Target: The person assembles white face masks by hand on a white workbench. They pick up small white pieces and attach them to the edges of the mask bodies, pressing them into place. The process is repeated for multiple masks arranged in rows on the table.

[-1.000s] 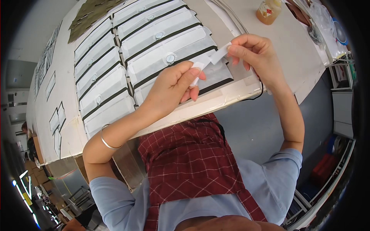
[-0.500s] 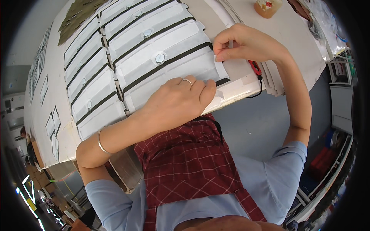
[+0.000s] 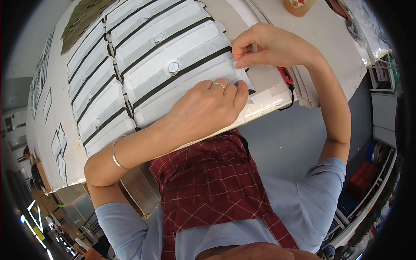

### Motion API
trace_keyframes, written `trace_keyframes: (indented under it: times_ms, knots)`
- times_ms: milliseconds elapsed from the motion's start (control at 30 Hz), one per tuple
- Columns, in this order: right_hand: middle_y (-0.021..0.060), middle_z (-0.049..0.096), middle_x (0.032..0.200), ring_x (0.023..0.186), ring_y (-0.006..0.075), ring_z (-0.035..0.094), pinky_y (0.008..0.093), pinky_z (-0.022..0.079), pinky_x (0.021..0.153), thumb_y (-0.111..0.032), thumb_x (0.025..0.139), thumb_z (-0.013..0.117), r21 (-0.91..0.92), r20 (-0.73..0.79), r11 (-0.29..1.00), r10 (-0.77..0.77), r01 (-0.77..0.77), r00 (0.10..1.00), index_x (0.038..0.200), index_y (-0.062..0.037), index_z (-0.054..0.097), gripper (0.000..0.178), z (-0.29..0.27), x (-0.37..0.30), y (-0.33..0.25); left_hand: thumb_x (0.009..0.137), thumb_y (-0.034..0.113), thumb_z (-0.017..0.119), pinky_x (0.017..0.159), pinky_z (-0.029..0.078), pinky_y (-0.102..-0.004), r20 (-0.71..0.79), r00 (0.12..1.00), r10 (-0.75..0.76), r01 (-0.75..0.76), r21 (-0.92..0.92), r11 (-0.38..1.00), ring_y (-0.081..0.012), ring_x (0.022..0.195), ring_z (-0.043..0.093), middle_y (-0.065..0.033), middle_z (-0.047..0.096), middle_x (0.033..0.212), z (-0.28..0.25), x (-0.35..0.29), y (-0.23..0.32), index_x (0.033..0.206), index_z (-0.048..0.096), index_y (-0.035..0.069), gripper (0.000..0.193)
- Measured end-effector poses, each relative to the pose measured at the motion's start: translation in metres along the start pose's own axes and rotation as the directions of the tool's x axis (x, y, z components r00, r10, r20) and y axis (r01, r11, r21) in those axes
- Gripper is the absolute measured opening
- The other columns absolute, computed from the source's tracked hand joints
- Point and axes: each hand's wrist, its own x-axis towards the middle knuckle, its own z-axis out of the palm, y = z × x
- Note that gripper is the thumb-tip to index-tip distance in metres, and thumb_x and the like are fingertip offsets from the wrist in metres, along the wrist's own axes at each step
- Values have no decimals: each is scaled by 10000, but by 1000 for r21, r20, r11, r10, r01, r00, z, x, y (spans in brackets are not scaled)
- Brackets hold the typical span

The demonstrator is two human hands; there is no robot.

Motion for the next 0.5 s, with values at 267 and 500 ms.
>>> trace_keyframes:
  times_ms: [267, 500]
  knots:
    - [50, 636, 702, 654, 136, 587, 298, 468, 615, -165, 878, 741, 15, -19, 1000, 12, -12, 1000, 821, 1, 657, 195, 2, 2, 1, 769, 100, 662, 573, 507, -274, -2, 1000, -22, 22, -19, 1000, -145, 670, 583, -20, 549, 737, -2, 0, 3, 1221, 623, -36, 473]
    - [60, 629, 707, 649, 158, 581, 321, 463, 611, -158, 856, 725, 31, -32, 999, -24, 25, 999, 812, -7, 683, 163, 5, 5, 4, 770, 104, 659, 554, 487, -277, 57, 998, -32, 33, -32, 999, -144, 639, 567, -21, 539, 726, 0, -3, 4, 1301, 593, -50, 557]
